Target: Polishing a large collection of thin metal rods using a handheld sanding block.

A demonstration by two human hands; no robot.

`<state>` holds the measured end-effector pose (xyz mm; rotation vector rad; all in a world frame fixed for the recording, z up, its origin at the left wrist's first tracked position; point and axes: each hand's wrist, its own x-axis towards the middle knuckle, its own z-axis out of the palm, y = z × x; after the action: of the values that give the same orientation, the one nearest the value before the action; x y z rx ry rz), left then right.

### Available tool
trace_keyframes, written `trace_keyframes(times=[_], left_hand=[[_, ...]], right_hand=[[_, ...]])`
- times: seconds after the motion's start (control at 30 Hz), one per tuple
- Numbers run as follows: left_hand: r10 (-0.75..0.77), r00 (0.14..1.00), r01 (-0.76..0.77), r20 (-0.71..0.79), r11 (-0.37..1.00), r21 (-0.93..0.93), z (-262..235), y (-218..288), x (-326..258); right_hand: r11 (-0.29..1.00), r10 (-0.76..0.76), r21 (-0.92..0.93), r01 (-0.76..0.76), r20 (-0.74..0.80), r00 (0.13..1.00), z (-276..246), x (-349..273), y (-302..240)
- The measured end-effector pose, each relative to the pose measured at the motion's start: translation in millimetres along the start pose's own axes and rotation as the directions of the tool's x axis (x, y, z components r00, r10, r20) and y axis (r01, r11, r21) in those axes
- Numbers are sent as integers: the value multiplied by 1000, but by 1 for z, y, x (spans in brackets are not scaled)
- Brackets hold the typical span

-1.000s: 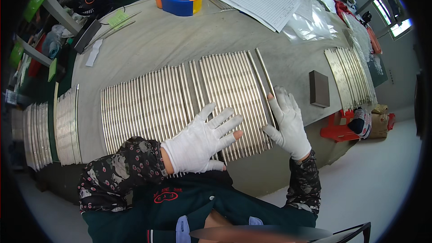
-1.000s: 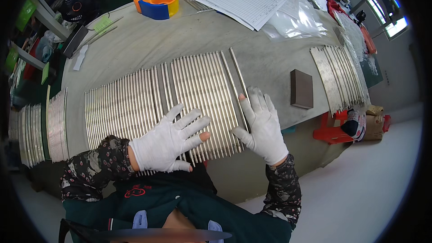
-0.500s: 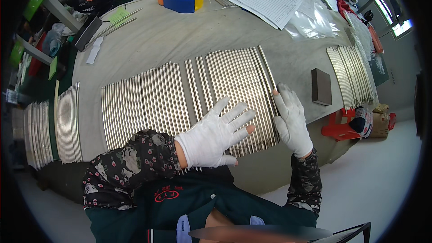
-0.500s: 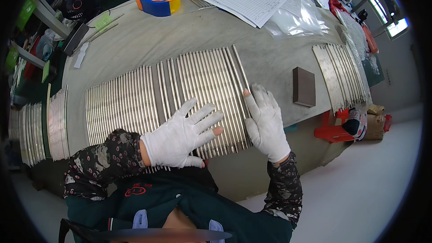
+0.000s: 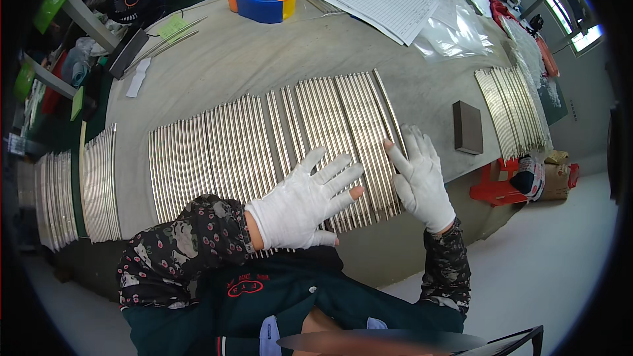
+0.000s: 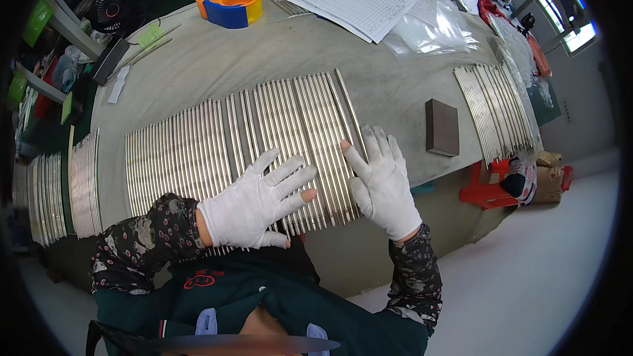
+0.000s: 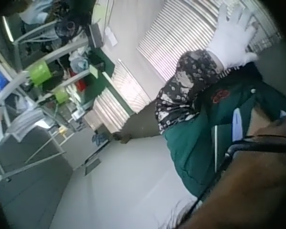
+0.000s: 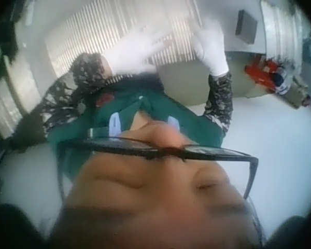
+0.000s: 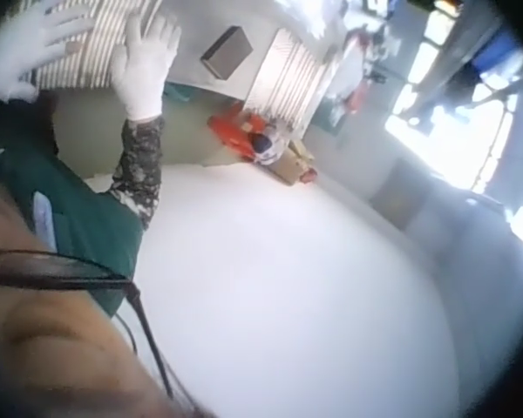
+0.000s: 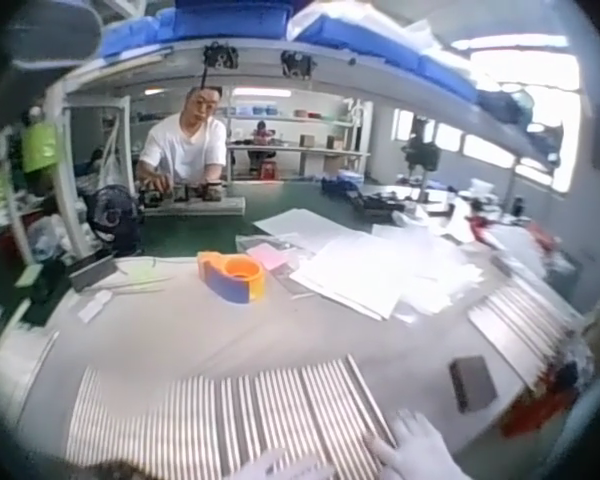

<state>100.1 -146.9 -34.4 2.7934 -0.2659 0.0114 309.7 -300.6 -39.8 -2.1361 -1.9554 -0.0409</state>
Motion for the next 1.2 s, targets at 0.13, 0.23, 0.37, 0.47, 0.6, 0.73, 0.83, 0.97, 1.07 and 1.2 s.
trace_keyframes(times=[0.13, 0.23, 0.37, 0.47, 0.6, 0.73, 0.83, 0.97, 1.07, 1.2], left_hand=[[-16, 1000, 16, 22, 1000, 1, -4, 0, -6], [-20, 999, 20, 47, 1000, 5, -4, 0, -8], [-17, 999, 17, 47, 1000, 4, -4, 0, -8], [-21, 999, 20, 41, 1000, 13, -4, 2, -8], [-24, 998, 22, 62, 999, 27, -4, 2, -4], [-12, 999, 11, 48, 1000, 26, -3, 1, -3], [-4, 1000, 4, 27, 1000, -1, -5, 1, -2], [-10, 1000, 9, -18, 997, -78, -24, -17, 8], [-185, 943, 198, -278, 980, 20, -37, -55, 26], [-367, 888, 376, -276, 926, -23, -41, -106, 51]], right_hand=[[1000, 3, -15, -2, 17, 1000, 4, -1, -4], [1000, -5, -11, 5, 19, 1000, 6, -2, -5], [1000, -5, -11, 5, 26, 1000, 6, -2, -5], [1000, -3, 9, 3, 17, 1000, 4, -2, -7], [1000, 7, 18, -7, 13, 1000, 3, -2, -6], [1000, 7, 27, -7, 13, 1000, 3, -1, -6], [1000, -2, 28, 2, 0, 1000, 4, -2, -4], [989, -50, 136, 59, -69, 996, -4, -13, -11], [983, -109, 146, 109, -9, 994, -12, -23, -20], [982, -113, 149, 114, -13, 993, -18, -29, -28]])
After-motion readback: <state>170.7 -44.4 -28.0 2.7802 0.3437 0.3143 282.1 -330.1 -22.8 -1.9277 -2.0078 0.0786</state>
